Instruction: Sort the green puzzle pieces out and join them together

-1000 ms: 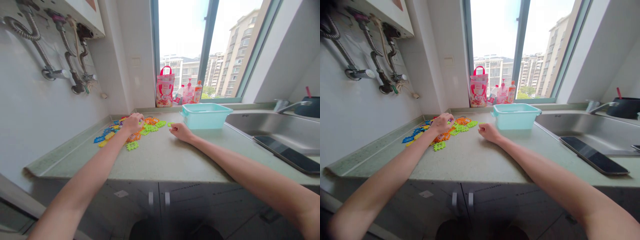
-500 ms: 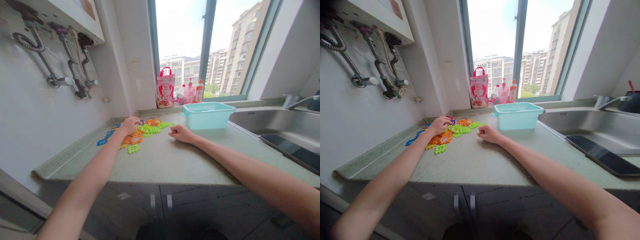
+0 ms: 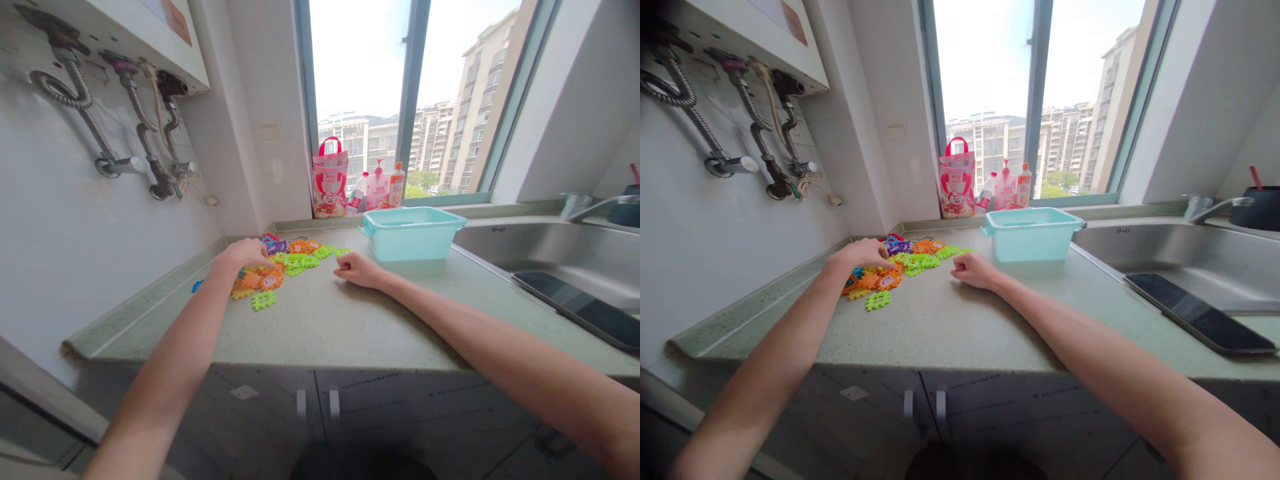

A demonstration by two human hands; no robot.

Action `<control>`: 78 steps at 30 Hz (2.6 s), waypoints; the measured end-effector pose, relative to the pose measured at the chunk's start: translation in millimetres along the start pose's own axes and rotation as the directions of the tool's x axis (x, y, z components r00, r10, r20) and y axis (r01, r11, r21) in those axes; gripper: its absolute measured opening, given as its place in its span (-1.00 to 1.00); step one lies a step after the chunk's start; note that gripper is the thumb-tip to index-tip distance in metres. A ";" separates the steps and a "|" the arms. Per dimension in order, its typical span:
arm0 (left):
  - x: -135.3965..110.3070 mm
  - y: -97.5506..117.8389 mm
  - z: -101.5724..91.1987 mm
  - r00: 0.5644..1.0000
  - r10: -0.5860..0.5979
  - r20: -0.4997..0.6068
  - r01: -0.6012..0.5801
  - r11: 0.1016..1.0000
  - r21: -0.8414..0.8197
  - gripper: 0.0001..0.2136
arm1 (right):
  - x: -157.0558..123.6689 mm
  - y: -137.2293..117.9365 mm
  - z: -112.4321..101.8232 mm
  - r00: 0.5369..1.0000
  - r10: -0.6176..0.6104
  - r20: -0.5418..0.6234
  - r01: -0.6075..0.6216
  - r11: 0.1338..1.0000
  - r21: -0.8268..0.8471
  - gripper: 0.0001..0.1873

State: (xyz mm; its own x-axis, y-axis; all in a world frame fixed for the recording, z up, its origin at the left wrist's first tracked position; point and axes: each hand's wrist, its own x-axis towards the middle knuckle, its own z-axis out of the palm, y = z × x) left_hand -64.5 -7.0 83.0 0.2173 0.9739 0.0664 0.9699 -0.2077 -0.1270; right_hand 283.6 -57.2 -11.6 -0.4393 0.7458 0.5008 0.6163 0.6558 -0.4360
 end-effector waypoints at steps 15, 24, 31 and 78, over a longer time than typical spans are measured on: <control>-8.5 37.2 -0.7 0.932 0.198 -0.303 -0.243 0.963 -0.116 -0.35 | 3.5 -82.7 28.7 0.879 -0.409 0.246 0.434 0.900 -0.051 -0.69; -5.8 8.7 -5.3 0.958 0.078 -0.277 -0.094 0.995 -0.046 -0.65 | 5.0 -21.4 11.8 0.989 -0.141 0.040 0.146 0.969 -0.197 -0.64; 0.7 2.6 5.6 0.961 0.082 -0.265 -0.076 0.997 0.032 -0.70 | 6.4 -19.3 23.3 0.989 -0.037 0.143 0.060 0.985 -0.164 -0.39; 62.8 118.8 52.4 0.870 0.419 -0.261 -0.402 0.908 0.117 -0.61 | 19.2 12.6 4.7 0.972 0.171 0.160 -0.111 0.939 -0.327 -0.34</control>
State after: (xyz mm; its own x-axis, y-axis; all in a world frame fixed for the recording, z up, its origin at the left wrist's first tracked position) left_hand 58.6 34.4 20.2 0.6236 0.7362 0.2628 0.7807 -0.5694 -0.2575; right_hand 279.9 -34.0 -11.0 -0.4267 0.8557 0.2926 0.8407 0.4946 -0.2203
